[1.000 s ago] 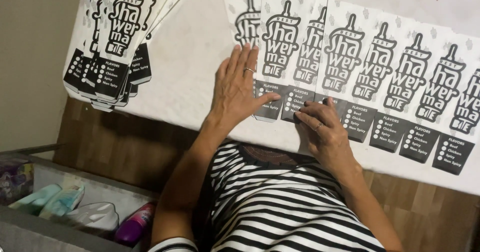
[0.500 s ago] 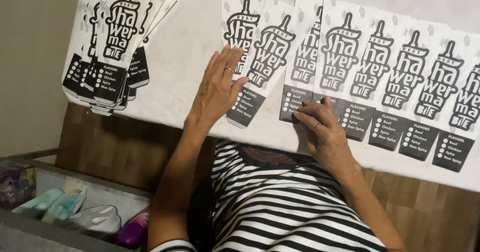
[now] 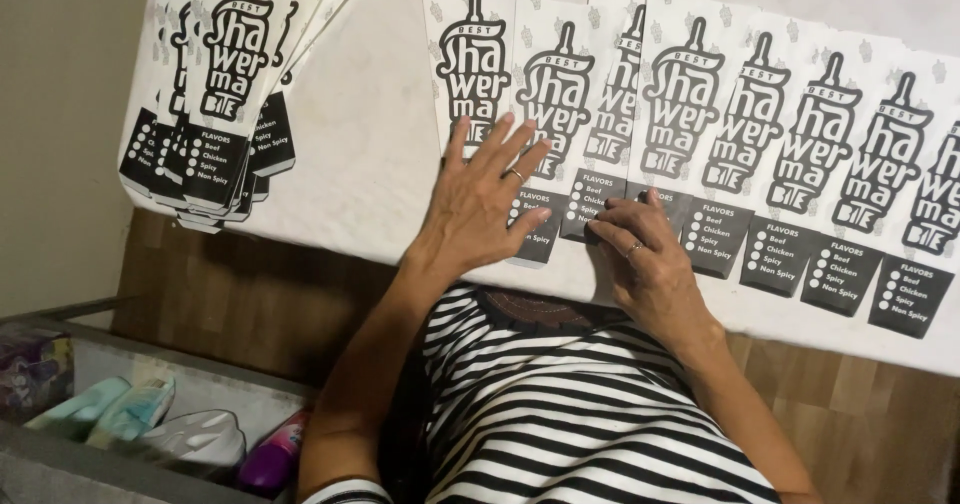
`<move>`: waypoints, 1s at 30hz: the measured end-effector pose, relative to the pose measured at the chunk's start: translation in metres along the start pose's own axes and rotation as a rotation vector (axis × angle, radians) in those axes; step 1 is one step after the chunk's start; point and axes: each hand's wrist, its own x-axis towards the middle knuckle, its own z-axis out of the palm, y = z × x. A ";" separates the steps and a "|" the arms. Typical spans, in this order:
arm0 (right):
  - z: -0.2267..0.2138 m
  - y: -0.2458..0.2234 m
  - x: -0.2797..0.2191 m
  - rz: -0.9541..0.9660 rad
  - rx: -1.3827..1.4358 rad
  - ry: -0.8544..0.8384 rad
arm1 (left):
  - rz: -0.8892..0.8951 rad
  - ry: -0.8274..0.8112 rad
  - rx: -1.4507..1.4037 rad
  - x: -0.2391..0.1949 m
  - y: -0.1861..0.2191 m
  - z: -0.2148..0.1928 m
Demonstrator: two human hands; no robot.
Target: Laying out paper food wrappers in an overlapping sequence on a table and applying liquid glue to the edges for assembly.
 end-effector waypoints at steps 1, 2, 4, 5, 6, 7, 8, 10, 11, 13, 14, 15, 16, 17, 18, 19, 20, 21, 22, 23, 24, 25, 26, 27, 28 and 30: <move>0.000 0.000 -0.001 0.003 -0.004 -0.001 | 0.018 -0.012 0.007 0.001 0.000 0.002; 0.001 0.000 -0.001 0.005 -0.008 -0.001 | 0.037 -0.024 0.014 0.001 0.001 0.004; 0.001 0.000 -0.002 0.015 -0.004 -0.005 | 0.014 -0.056 0.017 0.007 -0.002 0.003; 0.001 -0.001 -0.002 0.025 0.002 -0.010 | -0.009 -0.087 0.021 0.010 -0.004 0.002; 0.000 -0.001 -0.001 0.025 0.001 -0.009 | -0.008 -0.088 0.021 0.012 -0.005 0.001; 0.001 -0.002 0.000 0.016 -0.006 -0.003 | -0.014 -0.108 0.030 0.015 -0.007 -0.001; 0.001 -0.002 0.001 0.006 -0.012 0.002 | -0.020 -0.129 0.039 0.017 -0.008 -0.002; 0.001 -0.003 0.001 0.014 -0.009 0.004 | -0.022 -0.130 0.041 0.019 -0.007 -0.003; 0.001 -0.003 0.001 0.019 -0.005 0.001 | -0.028 -0.130 0.044 0.019 -0.006 -0.004; 0.001 -0.004 0.001 0.021 -0.009 -0.001 | -0.034 -0.112 0.047 0.019 -0.002 -0.006; 0.000 -0.004 0.001 0.021 -0.013 -0.003 | -0.039 -0.093 0.051 0.019 0.000 -0.007; 0.001 -0.005 0.002 0.022 -0.014 -0.003 | -0.038 -0.093 0.050 0.018 0.001 -0.007; 0.002 -0.007 0.003 0.019 -0.012 0.003 | -0.005 0.009 0.036 0.016 0.002 -0.007; 0.002 -0.008 0.003 0.017 -0.011 0.007 | 0.028 0.111 0.020 0.015 0.004 -0.006; 0.001 -0.008 0.002 0.021 -0.014 0.007 | 0.029 0.110 0.016 0.008 0.002 0.000; 0.002 -0.008 0.002 0.013 -0.013 0.013 | 0.059 0.119 -0.053 0.002 0.000 0.006; 0.002 -0.008 0.003 0.005 -0.013 0.019 | 0.088 0.127 -0.123 -0.005 -0.003 0.012; 0.002 -0.008 0.003 0.006 -0.010 0.020 | 0.088 0.124 -0.121 -0.009 -0.001 0.012; 0.003 -0.008 0.004 0.001 -0.015 0.023 | 0.101 0.112 -0.139 -0.013 0.001 0.012; 0.003 -0.009 0.004 -0.006 -0.020 0.023 | 0.112 0.101 -0.157 -0.017 0.003 0.013; 0.002 -0.010 0.004 -0.006 -0.017 0.022 | 0.110 0.100 -0.156 -0.020 0.003 0.014; 0.001 -0.011 0.005 -0.009 -0.026 0.020 | 0.110 0.109 -0.154 -0.020 0.002 0.016; 0.000 -0.011 0.006 -0.013 -0.035 0.019 | 0.109 0.118 -0.152 -0.020 0.001 0.017; -0.001 -0.014 0.008 -0.012 -0.038 0.018 | 0.111 0.119 -0.155 -0.019 0.005 0.010; -0.002 -0.016 0.009 0.007 0.013 0.042 | 0.099 0.142 -0.195 -0.018 0.009 0.003; -0.001 -0.020 0.015 0.025 0.069 0.067 | 0.087 0.162 -0.232 -0.023 0.010 -0.005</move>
